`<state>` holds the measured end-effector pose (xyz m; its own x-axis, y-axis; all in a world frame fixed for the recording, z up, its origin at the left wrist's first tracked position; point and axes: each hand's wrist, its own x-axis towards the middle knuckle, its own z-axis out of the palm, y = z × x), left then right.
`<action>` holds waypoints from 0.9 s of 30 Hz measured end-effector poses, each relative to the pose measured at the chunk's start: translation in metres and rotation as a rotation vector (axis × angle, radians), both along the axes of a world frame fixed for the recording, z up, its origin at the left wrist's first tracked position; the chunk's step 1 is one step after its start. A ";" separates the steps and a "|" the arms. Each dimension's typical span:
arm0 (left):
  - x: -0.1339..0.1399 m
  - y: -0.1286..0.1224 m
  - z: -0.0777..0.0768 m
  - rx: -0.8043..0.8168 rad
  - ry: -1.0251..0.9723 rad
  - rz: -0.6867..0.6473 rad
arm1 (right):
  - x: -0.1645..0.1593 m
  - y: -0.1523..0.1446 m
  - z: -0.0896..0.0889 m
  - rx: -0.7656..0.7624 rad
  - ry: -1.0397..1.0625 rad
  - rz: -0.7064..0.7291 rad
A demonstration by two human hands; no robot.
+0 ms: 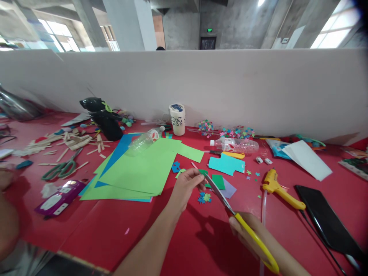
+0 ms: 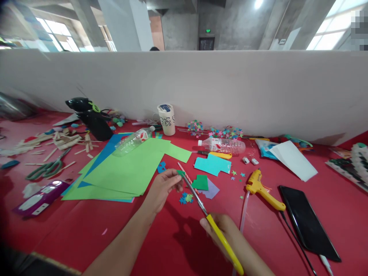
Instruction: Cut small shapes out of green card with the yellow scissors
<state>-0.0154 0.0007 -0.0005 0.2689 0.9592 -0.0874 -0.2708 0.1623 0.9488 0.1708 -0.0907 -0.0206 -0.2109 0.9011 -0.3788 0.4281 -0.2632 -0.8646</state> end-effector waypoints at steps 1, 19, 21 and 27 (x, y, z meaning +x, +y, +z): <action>0.000 0.000 0.001 -0.002 -0.006 0.004 | 0.000 0.000 0.000 0.001 -0.002 0.002; 0.002 -0.003 0.001 0.011 -0.047 0.040 | -0.003 -0.001 0.001 0.063 -0.011 0.022; 0.001 -0.002 0.002 0.006 -0.016 0.027 | -0.002 -0.001 0.002 0.078 -0.019 0.039; -0.001 0.000 0.002 0.026 0.052 0.028 | 0.000 -0.002 -0.001 0.034 -0.022 0.017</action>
<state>-0.0166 0.0006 0.0018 0.2379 0.9684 -0.0752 -0.2255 0.1304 0.9655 0.1703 -0.0926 -0.0211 -0.2185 0.9101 -0.3522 0.4510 -0.2259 -0.8635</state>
